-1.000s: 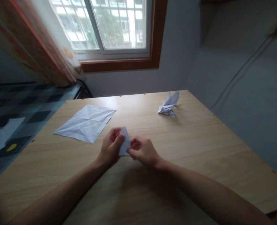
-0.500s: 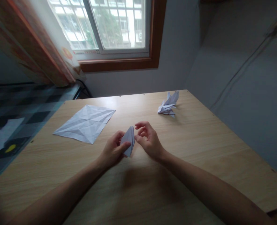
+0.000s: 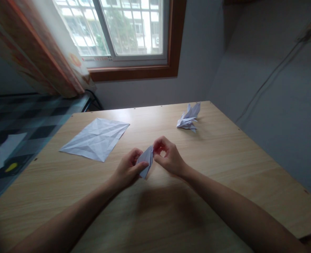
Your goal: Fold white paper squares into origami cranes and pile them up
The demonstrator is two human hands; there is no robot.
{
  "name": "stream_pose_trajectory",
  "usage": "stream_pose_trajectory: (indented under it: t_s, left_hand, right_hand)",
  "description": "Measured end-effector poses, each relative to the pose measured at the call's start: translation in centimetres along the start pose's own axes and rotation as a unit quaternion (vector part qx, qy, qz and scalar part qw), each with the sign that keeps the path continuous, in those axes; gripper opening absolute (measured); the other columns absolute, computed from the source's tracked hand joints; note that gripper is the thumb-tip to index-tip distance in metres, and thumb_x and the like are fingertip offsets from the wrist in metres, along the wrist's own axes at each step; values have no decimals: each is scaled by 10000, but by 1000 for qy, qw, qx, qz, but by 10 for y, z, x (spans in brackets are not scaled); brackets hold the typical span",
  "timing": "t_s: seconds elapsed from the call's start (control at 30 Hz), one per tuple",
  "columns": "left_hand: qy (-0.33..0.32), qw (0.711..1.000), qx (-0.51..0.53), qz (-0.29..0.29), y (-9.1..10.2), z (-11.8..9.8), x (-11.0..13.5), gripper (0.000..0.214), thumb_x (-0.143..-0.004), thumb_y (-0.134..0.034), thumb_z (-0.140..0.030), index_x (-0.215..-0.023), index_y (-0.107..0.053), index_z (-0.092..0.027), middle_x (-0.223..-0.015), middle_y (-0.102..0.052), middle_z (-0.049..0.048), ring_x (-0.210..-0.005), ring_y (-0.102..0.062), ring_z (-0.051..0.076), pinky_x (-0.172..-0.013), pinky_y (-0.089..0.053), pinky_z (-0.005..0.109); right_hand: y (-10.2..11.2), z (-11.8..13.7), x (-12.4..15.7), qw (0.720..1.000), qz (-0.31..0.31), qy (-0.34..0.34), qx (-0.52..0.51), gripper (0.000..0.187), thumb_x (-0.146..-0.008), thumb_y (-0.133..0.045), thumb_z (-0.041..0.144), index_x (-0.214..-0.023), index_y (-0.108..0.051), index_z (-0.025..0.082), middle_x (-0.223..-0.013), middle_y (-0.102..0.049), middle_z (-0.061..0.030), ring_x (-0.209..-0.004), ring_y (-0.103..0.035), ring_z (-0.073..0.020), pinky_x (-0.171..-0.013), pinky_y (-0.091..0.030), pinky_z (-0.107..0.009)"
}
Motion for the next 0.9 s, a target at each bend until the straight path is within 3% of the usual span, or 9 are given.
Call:
stream_pose_trajectory:
  t_s: [0.17, 0.37, 0.53, 0.77, 0.9]
  left_hand:
    - [4, 1000, -4, -12, 0, 0, 0, 387, -705, -758, -423, -808, -474, -181, -581, -510, -84, -457, -486, 75, -420, -364, 175]
    - [11, 1000, 15, -17, -1, 1, 0, 404, -708, -755, -436, -809, -447, -195, -547, -507, -95, -428, -502, 85, -389, -372, 177]
    - [16, 999, 25, -25, -1, 2, 0, 412, -701, -763, -434, -812, -445, -197, -537, -505, -99, -419, -499, 81, -376, -386, 174]
    - [11, 999, 21, -29, -2, 1, 0, 398, -700, -761, -414, -802, -447, -193, -542, -529, -93, -437, -522, 91, -398, -423, 191]
    - [5, 1000, 1, -31, -3, -1, 1, 370, -700, -761, -384, -781, -456, -192, -543, -536, -86, -450, -531, 95, -413, -422, 192]
  right_hand:
    - [1, -3, 1, 1000, -2, -1, 28, 148, -736, -610, 159, -857, -550, 218, -794, -587, 4, -725, -561, -144, -674, -484, -283]
    - [0, 2, 1, 998, -21, 3, 61, 59, -739, -601, 166, -750, -565, 211, -726, -607, 4, -691, -580, -154, -662, -489, -295]
    - [-2, -1, 2, 999, -35, -19, 32, 37, -760, -629, 203, -755, -593, 206, -725, -623, 0, -684, -589, -152, -671, -502, -297]
    - [-4, -1, 5, 997, -23, -64, -42, 156, -739, -723, 303, -785, -617, 198, -730, -627, 2, -677, -597, -145, -643, -506, -286]
    - [-5, -1, 5, 994, -46, -81, -56, 238, -715, -778, 370, -735, -615, 199, -694, -632, 6, -647, -597, -139, -627, -511, -283]
Point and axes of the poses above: each hand's wrist, its own x-axis away from the middle knuckle, its own y-axis out of the back of the hand, z = x × y, the point moved 1 cm from there along -x, towards the middle knuckle
